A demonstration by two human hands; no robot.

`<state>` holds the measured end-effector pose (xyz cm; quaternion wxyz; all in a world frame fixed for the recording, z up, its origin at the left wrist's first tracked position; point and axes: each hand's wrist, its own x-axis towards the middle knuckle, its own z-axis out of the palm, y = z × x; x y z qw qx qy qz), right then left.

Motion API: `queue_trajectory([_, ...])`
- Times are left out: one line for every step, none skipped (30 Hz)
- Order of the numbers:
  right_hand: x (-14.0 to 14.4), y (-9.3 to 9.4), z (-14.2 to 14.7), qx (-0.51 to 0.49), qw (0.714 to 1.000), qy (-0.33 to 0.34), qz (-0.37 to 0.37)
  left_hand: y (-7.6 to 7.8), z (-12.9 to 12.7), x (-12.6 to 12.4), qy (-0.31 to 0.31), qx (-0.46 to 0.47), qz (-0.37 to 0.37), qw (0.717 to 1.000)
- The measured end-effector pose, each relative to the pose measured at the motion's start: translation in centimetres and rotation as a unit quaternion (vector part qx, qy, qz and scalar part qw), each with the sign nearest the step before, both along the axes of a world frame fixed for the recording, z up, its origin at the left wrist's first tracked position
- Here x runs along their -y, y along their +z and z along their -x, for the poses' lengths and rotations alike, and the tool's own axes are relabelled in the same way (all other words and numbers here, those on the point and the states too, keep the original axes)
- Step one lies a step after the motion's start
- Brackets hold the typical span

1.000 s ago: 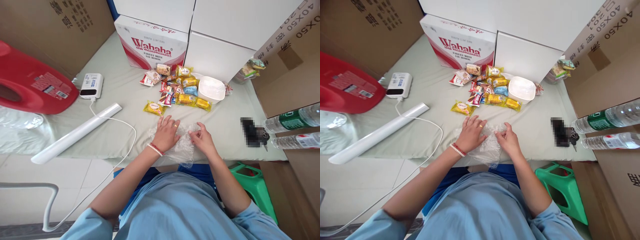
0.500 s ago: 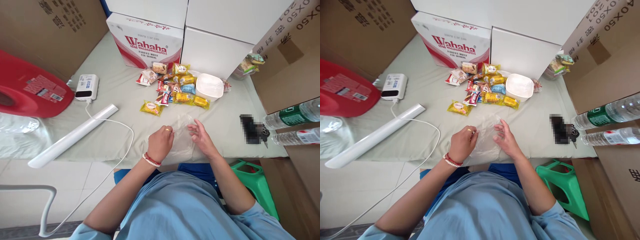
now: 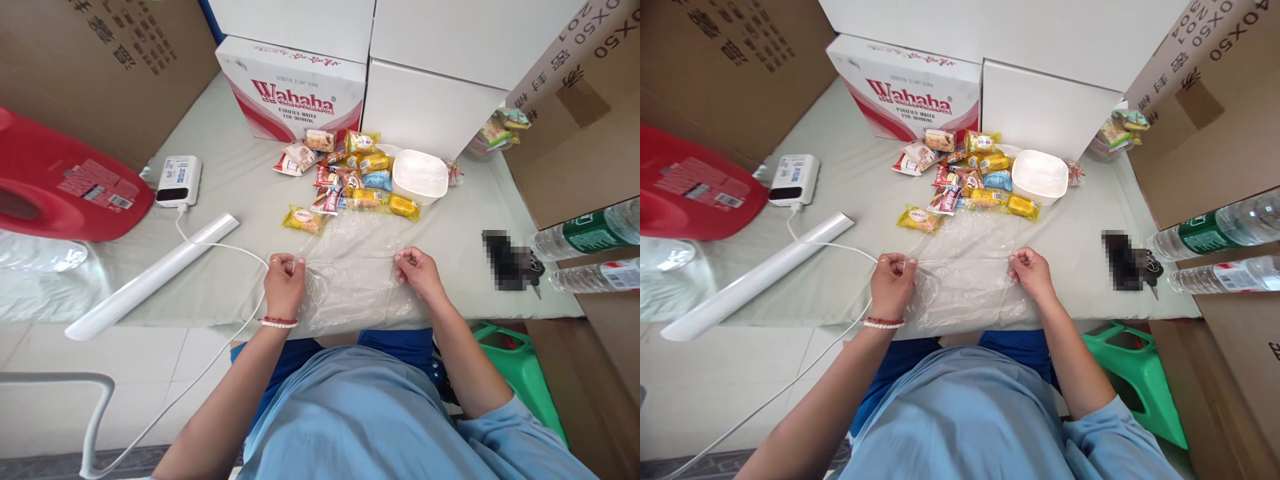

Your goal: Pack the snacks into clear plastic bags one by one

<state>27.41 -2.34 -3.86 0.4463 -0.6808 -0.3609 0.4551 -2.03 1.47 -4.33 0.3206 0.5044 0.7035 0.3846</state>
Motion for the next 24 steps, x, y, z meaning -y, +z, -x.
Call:
queue_trajectory([0.0,-0.2,0.0,0.013,1.0,-0.001,0.001,0.0,0.0,0.4,0.01,-0.055,-0.041,0.998])
queue_trajectory([0.0,-0.3,-0.1,0.024,1.0,0.0,0.0,0.2,-0.1,0.8,0.017,-0.113,-0.094,0.989])
queue_trajectory([0.0,-0.4,0.0,0.035,0.999,0.001,-0.002,0.4,-0.2,1.1,0.014,-0.167,-0.15,0.974])
queue_trajectory([0.0,-0.5,0.0,0.044,0.999,0.003,-0.004,0.7,-0.5,1.4,-0.01,-0.213,-0.2,0.956])
queue_trajectory([0.0,-0.5,0.0,0.051,0.999,0.005,-0.006,1.0,-0.7,1.6,-0.057,-0.246,-0.234,0.939])
queue_trajectory([0.0,-0.5,-0.1,0.058,0.998,0.008,-0.005,1.2,-0.9,1.6,-0.123,-0.266,-0.249,0.923])
queue_trajectory([0.0,-0.5,-0.1,0.065,0.998,0.011,-0.004,1.2,-1.2,1.4,-0.192,-0.277,-0.246,0.909])
queue_trajectory([0.1,-0.5,-0.2,0.071,0.997,0.013,-0.001,1.2,-1.4,1.2,-0.254,-0.284,-0.229,0.896])
queue_trajectory([0.2,-0.5,-0.5,0.079,0.997,0.014,0.002,1.0,-1.5,0.8,-0.297,-0.291,-0.204,0.886])
queue_trajectory([0.4,-0.5,-0.8,0.087,0.996,0.014,0.005,0.7,-1.5,0.4,-0.319,-0.301,-0.176,0.881])
queue_trajectory([0.6,-0.6,-1.3,0.096,0.995,0.014,0.008,0.3,-1.4,0.0,-0.325,-0.313,-0.151,0.88])
queue_trajectory([0.9,-0.7,-1.9,0.106,0.994,0.014,0.013,-0.1,-1.2,-0.3,-0.325,-0.325,-0.13,0.879])
queue_trajectory([1.2,-0.8,-2.7,0.119,0.993,0.018,0.019,-0.5,-1.0,-0.6,-0.326,-0.334,-0.115,0.877])
queue_trajectory([1.5,-0.9,-3.6,0.14,0.99,0.024,0.025,-0.9,-0.8,-0.7,-0.331,-0.341,-0.108,0.873])
queue_trajectory([1.7,-0.8,-4.5,0.174,0.984,0.029,0.03,-1.2,-0.6,-0.7,-0.337,-0.347,-0.105,0.869])
queue_trajectory([1.7,-0.6,-5.4,0.22,0.975,0.031,0.031,-1.4,-0.4,-0.7,-0.344,-0.351,-0.107,0.864])
queue_trajectory([1.6,-0.2,-6.3,0.274,0.961,0.029,0.027,-1.5,-0.2,-0.6,-0.348,-0.355,-0.11,0.861])
queue_trajectory([1.2,0.3,-6.9,0.327,0.944,0.023,0.016,-1.6,-0.2,-0.4,-0.351,-0.357,-0.114,0.858])
queue_trajectory([0.5,1.0,-7.3,0.372,0.928,0.018,0.0,-1.6,-0.2,-0.3,-0.352,-0.358,-0.117,0.857])
queue_trajectory([-0.6,1.9,-7.4,0.403,0.915,0.019,-0.021,-1.6,-0.2,-0.2,-0.353,-0.358,-0.121,0.856])
queue_trajectory([-1.9,2.8,-7.1,0.419,0.906,0.034,-0.043,-1.6,-0.2,-0.2,-0.353,-0.356,-0.124,0.856])
queue_trajectory([-3.5,3.7,-6.5,0.429,0.899,0.063,-0.066,-1.6,-0.3,-0.2,-0.354,-0.354,-0.126,0.856])
queue_trajectory([-5.4,4.6,-5.7,0.436,0.889,0.105,-0.09,-1.7,-0.3,-0.2,-0.355,-0.352,-0.127,0.857])
queue_trajectory([-7.5,5.3,-4.6,0.448,0.873,0.155,-0.112,-1.7,-0.3,-0.2,-0.356,-0.351,-0.128,0.857])
